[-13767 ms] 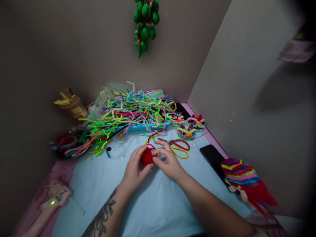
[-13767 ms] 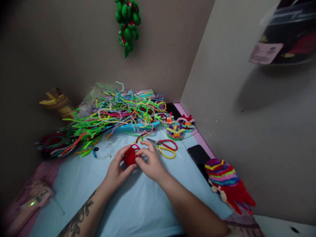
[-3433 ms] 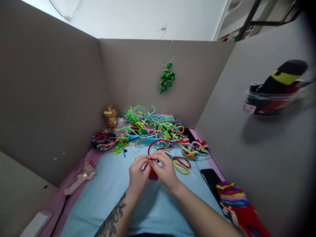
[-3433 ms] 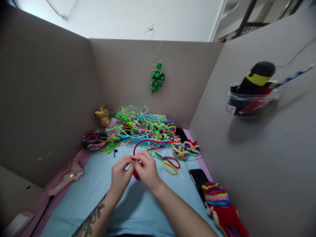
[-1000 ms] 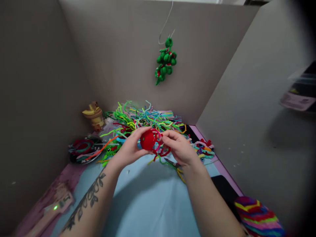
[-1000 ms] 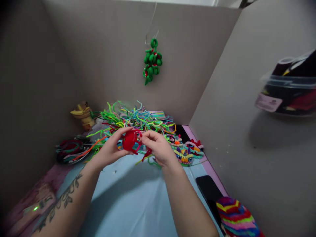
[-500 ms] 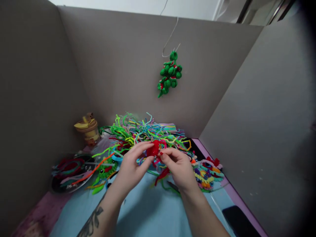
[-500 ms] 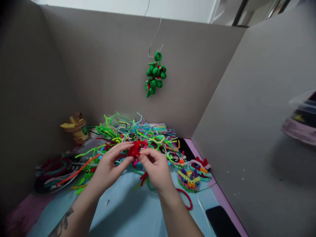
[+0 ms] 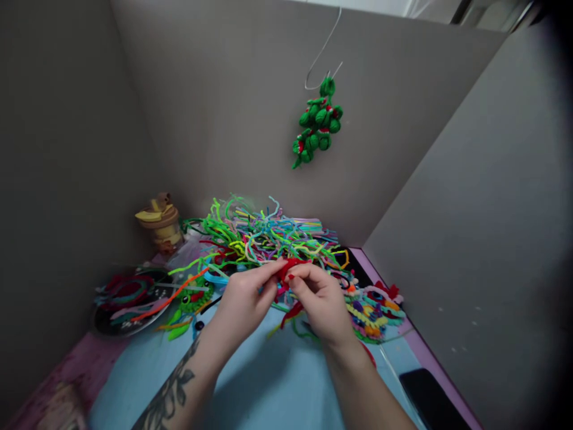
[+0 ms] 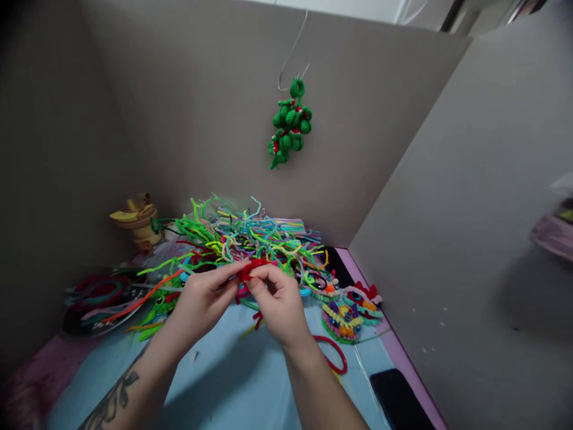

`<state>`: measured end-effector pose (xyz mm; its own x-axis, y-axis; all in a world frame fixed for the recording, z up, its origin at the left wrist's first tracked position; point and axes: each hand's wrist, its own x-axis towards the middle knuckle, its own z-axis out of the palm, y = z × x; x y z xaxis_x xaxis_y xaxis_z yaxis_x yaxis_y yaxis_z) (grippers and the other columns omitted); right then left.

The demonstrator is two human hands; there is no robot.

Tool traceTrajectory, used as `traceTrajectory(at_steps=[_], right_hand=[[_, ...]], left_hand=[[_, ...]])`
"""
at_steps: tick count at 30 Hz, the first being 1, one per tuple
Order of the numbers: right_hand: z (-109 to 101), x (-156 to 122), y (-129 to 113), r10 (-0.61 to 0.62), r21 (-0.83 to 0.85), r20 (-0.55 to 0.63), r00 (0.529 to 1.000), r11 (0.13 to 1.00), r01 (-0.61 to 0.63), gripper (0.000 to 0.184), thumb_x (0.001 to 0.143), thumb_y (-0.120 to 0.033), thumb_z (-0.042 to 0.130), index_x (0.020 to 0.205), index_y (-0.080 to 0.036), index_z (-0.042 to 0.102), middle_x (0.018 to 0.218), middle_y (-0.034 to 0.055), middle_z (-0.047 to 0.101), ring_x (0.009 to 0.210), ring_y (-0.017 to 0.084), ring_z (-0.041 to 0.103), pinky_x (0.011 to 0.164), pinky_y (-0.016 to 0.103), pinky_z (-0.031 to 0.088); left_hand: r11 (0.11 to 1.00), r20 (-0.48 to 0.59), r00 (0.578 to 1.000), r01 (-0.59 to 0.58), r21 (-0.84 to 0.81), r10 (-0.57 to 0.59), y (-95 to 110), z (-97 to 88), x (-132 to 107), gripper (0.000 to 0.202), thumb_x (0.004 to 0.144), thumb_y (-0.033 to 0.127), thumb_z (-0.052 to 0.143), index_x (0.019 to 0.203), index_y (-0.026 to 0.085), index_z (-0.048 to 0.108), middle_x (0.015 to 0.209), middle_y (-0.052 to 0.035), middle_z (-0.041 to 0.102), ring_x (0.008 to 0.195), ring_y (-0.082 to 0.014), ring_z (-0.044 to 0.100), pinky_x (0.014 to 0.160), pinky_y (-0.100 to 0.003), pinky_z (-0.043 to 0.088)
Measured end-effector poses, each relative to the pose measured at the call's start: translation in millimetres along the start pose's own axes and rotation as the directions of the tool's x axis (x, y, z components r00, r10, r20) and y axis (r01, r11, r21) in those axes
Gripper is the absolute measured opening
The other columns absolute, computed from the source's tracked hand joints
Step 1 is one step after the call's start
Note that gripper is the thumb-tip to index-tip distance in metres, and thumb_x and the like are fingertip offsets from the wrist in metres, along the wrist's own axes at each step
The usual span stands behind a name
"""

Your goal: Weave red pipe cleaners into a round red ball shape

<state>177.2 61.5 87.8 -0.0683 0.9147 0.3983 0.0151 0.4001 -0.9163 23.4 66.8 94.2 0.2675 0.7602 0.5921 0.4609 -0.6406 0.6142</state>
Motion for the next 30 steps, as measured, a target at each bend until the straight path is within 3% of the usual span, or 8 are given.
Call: traceTrajectory(at_steps=[7, 11, 14, 18, 21, 26, 30], right_hand=[[0.0, 3.0, 5.4, 0.006, 0.077, -0.008, 1.000, 0.997, -0.005, 0.014, 0.082, -0.031, 0.061, 0.074, -0.019, 0.062, 0.070, -0.0007, 0.059, 0.067, 0.012, 0.051, 0.063, 0.022, 0.042], [-1.0, 3.8, 8.1, -0.003, 0.127, 0.046, 0.999, 0.992, -0.003, 0.014, 0.083, -0.031, 0.060, 0.074, -0.020, 0.060, 0.073, -0.0004, 0.058, 0.071, 0.013, 0.053, 0.067, 0.023, 0.043], [-1.9, 4.6, 6.1, -0.007, 0.116, 0.116, 0.993, 0.993, -0.006, 0.015, 0.081, -0.033, 0.062, 0.074, -0.020, 0.060, 0.079, 0.0011, 0.059, 0.077, 0.014, 0.055, 0.071, 0.025, 0.044], [-6.8, 6.4, -2.0, 0.112, 0.046, 0.145, 0.983, 0.992, -0.119, 0.018, 0.080, -0.037, 0.061, 0.075, -0.019, 0.061, 0.085, 0.0030, 0.062, 0.079, 0.016, 0.058, 0.071, 0.026, 0.045], [-12.8, 6.0, -8.6, 0.119, -0.087, 0.060, 0.991, 0.990, -0.114, 0.019, 0.082, -0.036, 0.058, 0.074, -0.019, 0.063, 0.075, 0.0013, 0.058, 0.068, 0.014, 0.056, 0.063, 0.025, 0.044], [-12.7, 2.2, -13.8, -0.081, -0.398, -0.141, 0.987, 0.917, 0.019, 0.013, 0.083, -0.024, 0.056, 0.085, -0.021, 0.068, 0.081, 0.0028, 0.057, 0.076, 0.016, 0.055, 0.066, 0.026, 0.043], [-6.4, 0.8, -15.4, -0.132, -0.486, -0.202, 0.970, 0.874, 0.018, 0.008, 0.078, -0.018, 0.061, 0.084, -0.020, 0.067, 0.078, 0.0012, 0.061, 0.072, 0.016, 0.056, 0.066, 0.027, 0.043]], left_hand=[[0.999, -0.013, 1.000, 0.012, -0.032, -0.012, -2.6, 1.8, 3.0, 0.032, 0.083, 0.013, 0.052, 0.113, 0.018, 0.063, 0.108, -0.0050, 0.070, 0.096, -0.0149, 0.066, 0.087, -0.026, 0.052], [0.999, -0.055, 0.998, 0.007, -0.044, -0.010, -4.7, 6.6, 2.8, 0.033, 0.081, 0.012, 0.055, 0.113, 0.018, 0.062, 0.113, -0.0056, 0.068, 0.102, -0.0155, 0.064, 0.089, -0.027, 0.051], [1.000, -0.102, 0.995, 0.019, 0.001, -0.019, -8.5, 9.2, 0.4, 0.030, 0.080, 0.010, 0.055, 0.108, 0.018, 0.062, 0.105, -0.0041, 0.071, 0.092, -0.0140, 0.067, 0.082, -0.025, 0.053], [0.993, -0.163, 0.986, 0.060, 0.104, -0.043, -15.7, 7.4, -0.5, 0.019, 0.081, 0.012, 0.056, 0.099, 0.018, 0.062, 0.094, -0.0028, 0.072, 0.079, -0.0135, 0.068, 0.071, -0.024, 0.054], [0.979, -0.179, 0.984, 0.016, 0.202, 0.021, -19.4, 6.1, -0.2, 0.017, 0.082, 0.012, 0.055, 0.098, 0.017, 0.062, 0.096, -0.0042, 0.072, 0.083, -0.0153, 0.068, 0.076, -0.026, 0.054], [0.934, -0.160, 0.958, -0.179, 0.309, 0.237, -17.2, 14.3, -3.3, 0.021, 0.083, 0.010, 0.054, 0.102, 0.017, 0.061, 0.102, -0.0064, 0.071, 0.093, -0.0154, 0.066, 0.086, -0.027, 0.052], [0.898, -0.150, 0.925, -0.283, 0.338, 0.349, -11.4, 21.2, -4.5, 0.021, 0.082, 0.006, 0.054, 0.099, 0.015, 0.062, 0.103, -0.0087, 0.070, 0.098, -0.0158, 0.064, 0.090, -0.028, 0.050]])
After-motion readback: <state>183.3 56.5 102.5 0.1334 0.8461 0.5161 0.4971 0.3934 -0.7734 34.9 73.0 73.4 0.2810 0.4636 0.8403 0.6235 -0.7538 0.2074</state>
